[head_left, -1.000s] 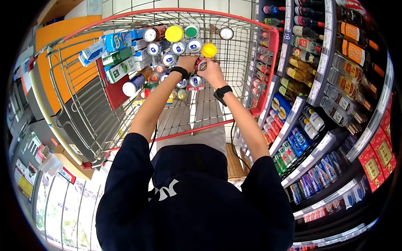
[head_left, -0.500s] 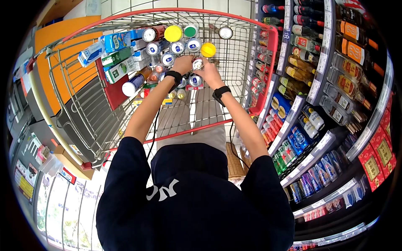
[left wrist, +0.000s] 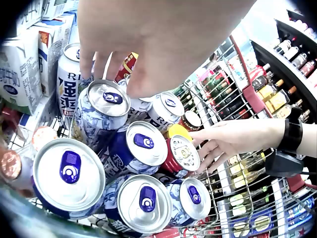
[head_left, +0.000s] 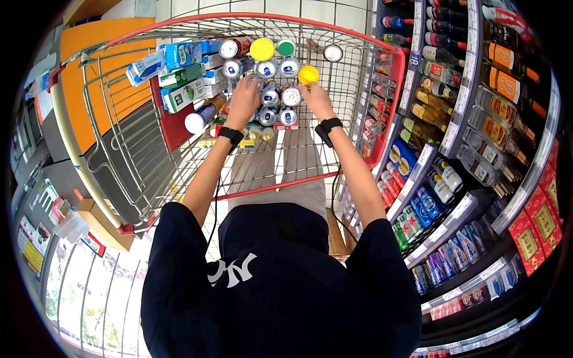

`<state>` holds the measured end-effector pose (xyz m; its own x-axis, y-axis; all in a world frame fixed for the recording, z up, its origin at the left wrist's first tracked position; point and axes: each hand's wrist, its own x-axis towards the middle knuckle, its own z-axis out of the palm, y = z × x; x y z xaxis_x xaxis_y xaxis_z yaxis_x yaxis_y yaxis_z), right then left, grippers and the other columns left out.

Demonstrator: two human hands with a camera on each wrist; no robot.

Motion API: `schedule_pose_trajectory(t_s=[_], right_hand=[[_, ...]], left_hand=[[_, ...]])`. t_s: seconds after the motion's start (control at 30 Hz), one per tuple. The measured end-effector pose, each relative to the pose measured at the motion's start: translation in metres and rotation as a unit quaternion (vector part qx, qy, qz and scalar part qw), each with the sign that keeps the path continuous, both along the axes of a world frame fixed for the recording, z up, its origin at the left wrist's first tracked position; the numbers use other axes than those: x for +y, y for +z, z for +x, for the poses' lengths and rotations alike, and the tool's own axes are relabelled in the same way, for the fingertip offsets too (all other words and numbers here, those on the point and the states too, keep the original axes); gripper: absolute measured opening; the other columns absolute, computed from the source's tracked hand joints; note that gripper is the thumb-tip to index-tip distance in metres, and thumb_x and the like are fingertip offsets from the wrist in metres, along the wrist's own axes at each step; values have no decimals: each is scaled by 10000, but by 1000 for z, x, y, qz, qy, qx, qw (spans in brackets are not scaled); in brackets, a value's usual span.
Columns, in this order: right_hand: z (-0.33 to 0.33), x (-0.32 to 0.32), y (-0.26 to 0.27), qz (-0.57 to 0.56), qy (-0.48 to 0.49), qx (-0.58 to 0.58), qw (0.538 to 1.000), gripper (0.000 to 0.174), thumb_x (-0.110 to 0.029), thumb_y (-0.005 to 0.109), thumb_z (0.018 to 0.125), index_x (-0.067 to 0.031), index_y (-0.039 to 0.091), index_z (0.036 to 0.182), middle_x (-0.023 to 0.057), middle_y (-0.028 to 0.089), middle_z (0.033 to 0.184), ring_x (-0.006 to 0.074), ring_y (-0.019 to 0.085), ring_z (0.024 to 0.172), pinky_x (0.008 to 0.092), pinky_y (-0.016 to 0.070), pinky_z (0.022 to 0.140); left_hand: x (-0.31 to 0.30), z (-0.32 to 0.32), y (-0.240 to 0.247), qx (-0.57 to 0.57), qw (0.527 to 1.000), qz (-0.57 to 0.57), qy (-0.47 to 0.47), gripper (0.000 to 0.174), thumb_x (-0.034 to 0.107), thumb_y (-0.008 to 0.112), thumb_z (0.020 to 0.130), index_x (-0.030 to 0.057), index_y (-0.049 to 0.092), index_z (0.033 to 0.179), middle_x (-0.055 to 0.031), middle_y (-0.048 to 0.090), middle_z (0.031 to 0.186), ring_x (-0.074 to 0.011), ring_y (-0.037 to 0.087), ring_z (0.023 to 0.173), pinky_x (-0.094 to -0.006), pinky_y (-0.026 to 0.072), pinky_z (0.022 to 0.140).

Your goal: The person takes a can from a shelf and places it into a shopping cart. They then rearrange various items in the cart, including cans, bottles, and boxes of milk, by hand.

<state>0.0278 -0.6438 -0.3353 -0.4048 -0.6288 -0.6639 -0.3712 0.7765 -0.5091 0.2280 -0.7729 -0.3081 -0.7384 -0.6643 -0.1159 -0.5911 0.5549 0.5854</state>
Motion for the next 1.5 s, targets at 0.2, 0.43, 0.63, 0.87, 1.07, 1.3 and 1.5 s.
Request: schedule_pose_trajectory(t_s=[0.2,0.43,0.63,0.87,1.07,1.3,1.5], right_hand=[[-36,-12,-10,-9,-54,135,989,560,-274,637,837,54,379,1211,280,574,1080,433,597,964,490,500,795],[-71,-50,-13,-42,-87,180,979,691,-208,690,788,1,274,1298,312,514,1107,462,584,942,508,497,793],[-74,-62,-33,-65,-99,246,962,783,-205,729,756,42,250,1324,278,503,1151,436,582,987,471,514,803],[-104,-60,-57,-19,-18,196,980,754,-244,776,697,116,396,1240,302,611,978,440,634,866,457,533,770],[-91,-68,-34,-66,-2,166,984,560,-260,768,697,85,496,1044,274,653,870,405,657,841,441,537,747],[-48,-92,-42,-117,54,182,975,561,-159,797,653,40,479,1070,268,607,1003,442,627,875,457,537,755],[-50,-98,-51,-115,59,173,977,567,-118,756,677,38,465,1137,277,587,1028,427,588,985,461,496,841]], left_hand=[[-1,7,-16,-52,997,41,33,439,128,642,817,46,509,1227,-258,494,1246,-418,498,1122,-469,442,923],[-6,0,-30,-66,990,105,68,550,152,705,778,54,464,1262,-230,513,1209,-417,524,1074,-473,457,881],[-8,-4,-27,-51,982,159,86,563,113,715,767,1,448,1249,-267,501,1185,-456,512,1070,-483,443,889],[-3,-4,-33,-37,977,172,119,577,95,707,753,16,451,1264,-257,492,1204,-468,498,1068,-502,430,902],[-4,-3,-34,-25,975,178,134,584,91,701,754,31,453,1279,-248,479,1224,-457,492,1082,-492,430,912],[-6,1,-35,-44,976,177,122,575,121,689,772,36,442,1284,-237,488,1253,-437,495,1129,-459,429,935],[-13,0,-32,-34,973,206,101,580,116,680,778,30,427,1292,-247,479,1266,-438,478,1151,-454,416,957]])
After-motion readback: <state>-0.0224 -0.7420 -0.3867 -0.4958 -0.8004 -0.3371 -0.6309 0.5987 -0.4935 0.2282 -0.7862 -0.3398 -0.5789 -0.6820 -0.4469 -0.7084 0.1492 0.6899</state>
